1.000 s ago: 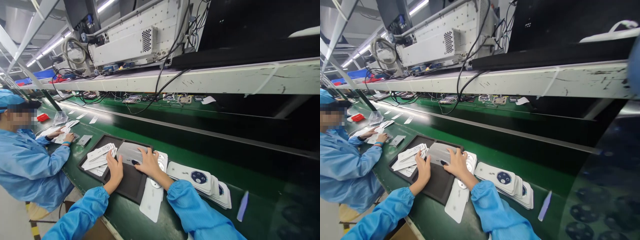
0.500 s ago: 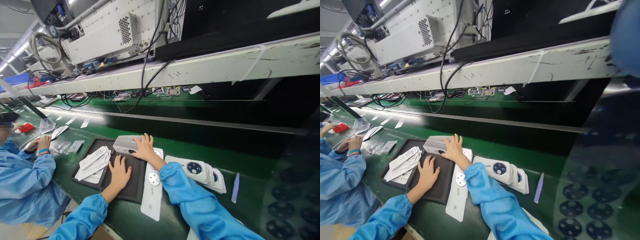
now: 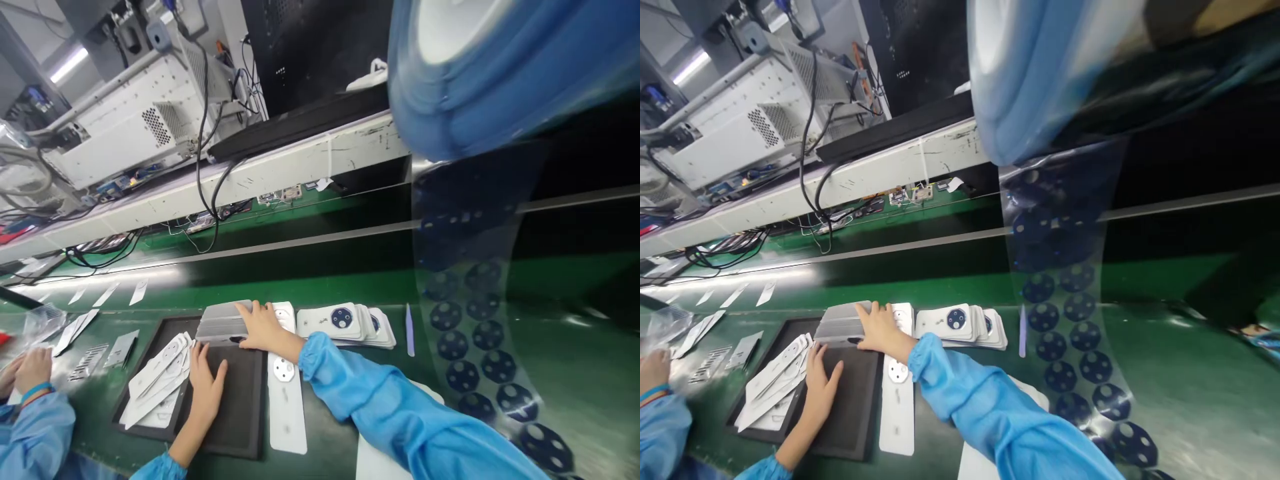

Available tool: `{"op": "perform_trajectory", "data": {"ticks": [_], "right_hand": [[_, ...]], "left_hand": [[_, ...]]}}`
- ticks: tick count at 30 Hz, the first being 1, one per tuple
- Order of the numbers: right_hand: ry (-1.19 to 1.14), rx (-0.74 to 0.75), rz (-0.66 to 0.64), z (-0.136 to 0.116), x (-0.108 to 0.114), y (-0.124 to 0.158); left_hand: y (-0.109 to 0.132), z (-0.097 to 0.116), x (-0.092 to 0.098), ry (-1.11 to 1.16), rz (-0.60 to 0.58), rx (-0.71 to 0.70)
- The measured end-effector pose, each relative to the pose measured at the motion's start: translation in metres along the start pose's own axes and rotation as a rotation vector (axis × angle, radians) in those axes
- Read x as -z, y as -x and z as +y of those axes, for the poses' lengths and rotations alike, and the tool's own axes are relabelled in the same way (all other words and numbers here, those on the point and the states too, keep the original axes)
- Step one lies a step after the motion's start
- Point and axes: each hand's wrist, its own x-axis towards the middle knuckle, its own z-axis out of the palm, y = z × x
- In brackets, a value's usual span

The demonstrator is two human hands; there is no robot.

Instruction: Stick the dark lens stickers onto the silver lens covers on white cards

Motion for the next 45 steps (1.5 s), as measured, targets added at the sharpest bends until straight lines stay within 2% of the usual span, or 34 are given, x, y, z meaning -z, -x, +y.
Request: {"op": "perform_trajectory", "data": {"ticks": [2,5,8,12,15,18,21,24,28,32,35,38,41,45], "right_hand": [[-0.012,0.014,-0.009,0.001,-0.001,0.003],[-0.037,0.075,-0.043,0.008,0.001,0.004],[-0.066,0.144,-0.078,0.020,0.005,0.007],[-0.104,0.195,-0.142,0.038,0.016,0.014],[-0.109,0.148,-0.167,0.057,0.039,0.015],[-0.104,0.033,-0.184,0.084,0.074,0.016],[-0.107,-0.074,-0.238,0.112,0.109,0.030],[-0.137,-0.166,-0.309,0.126,0.127,0.057],[-0.290,-0.167,-0.328,0.108,0.121,0.091],[-0.563,-0.142,-0.238,0.077,0.110,0.104],[-0.701,-0.191,-0.094,0.075,0.110,0.112],[-0.470,-0.273,-0.018,0.099,0.112,0.129],[-0.272,-0.433,-0.034,0.136,0.111,0.157],[-0.330,-0.681,-0.033,0.177,0.104,0.197]], "left_hand": [[-0.015,0.007,0.009,-0.011,0.049,-0.049],[-0.050,0.024,0.012,-0.048,0.022,-0.184],[-0.083,0.035,0.000,-0.076,-0.070,-0.320],[-0.103,0.034,-0.016,-0.107,-0.155,-0.430],[-0.109,0.030,-0.017,-0.119,-0.206,-0.486],[-0.113,0.028,-0.011,-0.103,-0.269,-0.514],[-0.117,0.030,-0.006,-0.051,-0.325,-0.503],[-0.119,0.031,0.000,0.043,-0.346,-0.458],[-0.117,0.021,0.014,0.225,-0.288,-0.325],[-0.111,-0.002,0.020,0.439,-0.119,-0.080],[-0.107,-0.018,0.010,0.638,0.016,0.159],[-0.105,-0.025,-0.007,0.851,0.050,0.318],[-0.102,-0.024,-0.021,1.004,0.054,0.383],[-0.097,-0.021,-0.029,1.065,0.091,0.400]]}}
